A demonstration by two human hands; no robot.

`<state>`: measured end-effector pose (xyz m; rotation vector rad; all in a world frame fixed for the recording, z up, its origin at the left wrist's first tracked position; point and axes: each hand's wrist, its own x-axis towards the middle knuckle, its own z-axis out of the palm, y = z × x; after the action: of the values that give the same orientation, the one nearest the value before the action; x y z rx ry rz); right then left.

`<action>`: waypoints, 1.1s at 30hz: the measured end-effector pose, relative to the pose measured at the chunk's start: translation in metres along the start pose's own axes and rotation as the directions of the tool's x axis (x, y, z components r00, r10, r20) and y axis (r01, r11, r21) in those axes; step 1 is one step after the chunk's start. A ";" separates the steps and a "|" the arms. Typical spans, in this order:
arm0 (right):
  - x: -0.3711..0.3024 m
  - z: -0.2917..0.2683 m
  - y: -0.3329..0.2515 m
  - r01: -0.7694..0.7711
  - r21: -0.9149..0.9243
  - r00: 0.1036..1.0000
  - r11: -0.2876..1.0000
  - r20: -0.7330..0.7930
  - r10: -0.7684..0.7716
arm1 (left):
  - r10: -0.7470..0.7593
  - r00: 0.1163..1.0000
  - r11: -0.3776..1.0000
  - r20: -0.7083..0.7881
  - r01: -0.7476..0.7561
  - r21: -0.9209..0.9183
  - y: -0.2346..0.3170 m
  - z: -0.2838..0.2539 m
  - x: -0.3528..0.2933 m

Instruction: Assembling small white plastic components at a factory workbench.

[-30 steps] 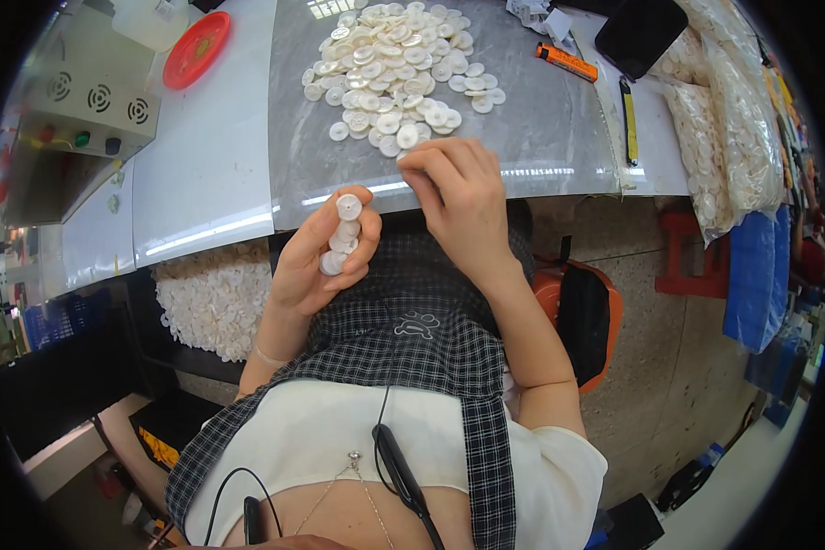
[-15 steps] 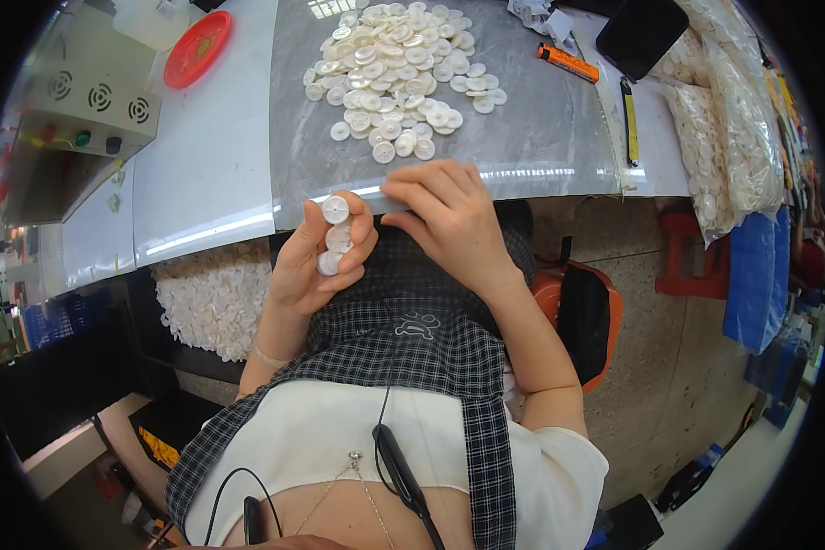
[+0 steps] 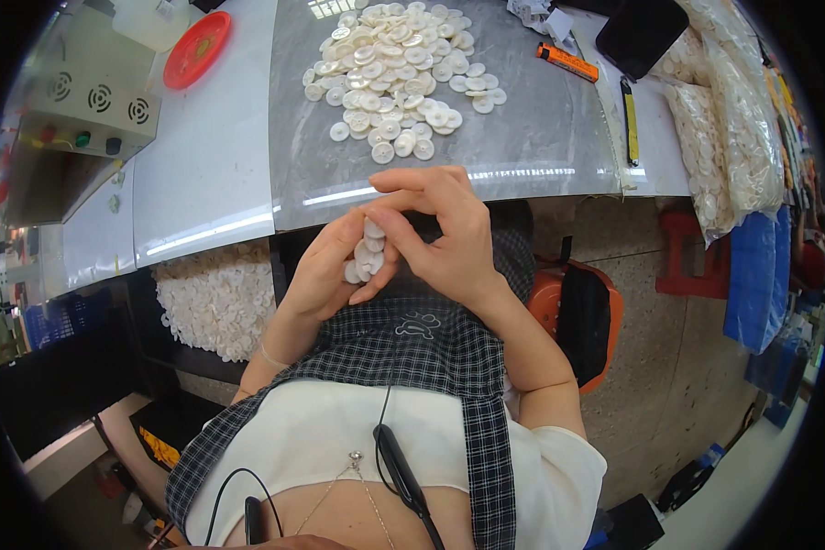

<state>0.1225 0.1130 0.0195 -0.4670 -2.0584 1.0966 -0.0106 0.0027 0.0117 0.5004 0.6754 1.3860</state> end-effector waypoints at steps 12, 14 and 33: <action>0.017 -0.001 0.020 0.081 -0.412 0.992 0.908 -0.056 -0.113 | -0.021 0.998 0.972 -0.055 0.008 -0.234 0.003 -0.004 0.001; 0.016 0.000 0.020 0.090 -0.394 0.992 0.915 -0.041 -0.115 | -0.020 0.998 0.969 -0.059 0.005 -0.247 0.003 -0.004 0.001; 0.005 0.006 0.003 0.004 0.365 0.998 0.931 0.055 -0.025 | 0.049 0.993 0.999 -0.110 -0.048 0.010 0.007 -0.001 -0.001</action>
<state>0.1144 0.1148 0.0171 -0.2336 -1.8433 1.4610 -0.0159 0.0030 0.0156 0.4510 0.7619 1.4657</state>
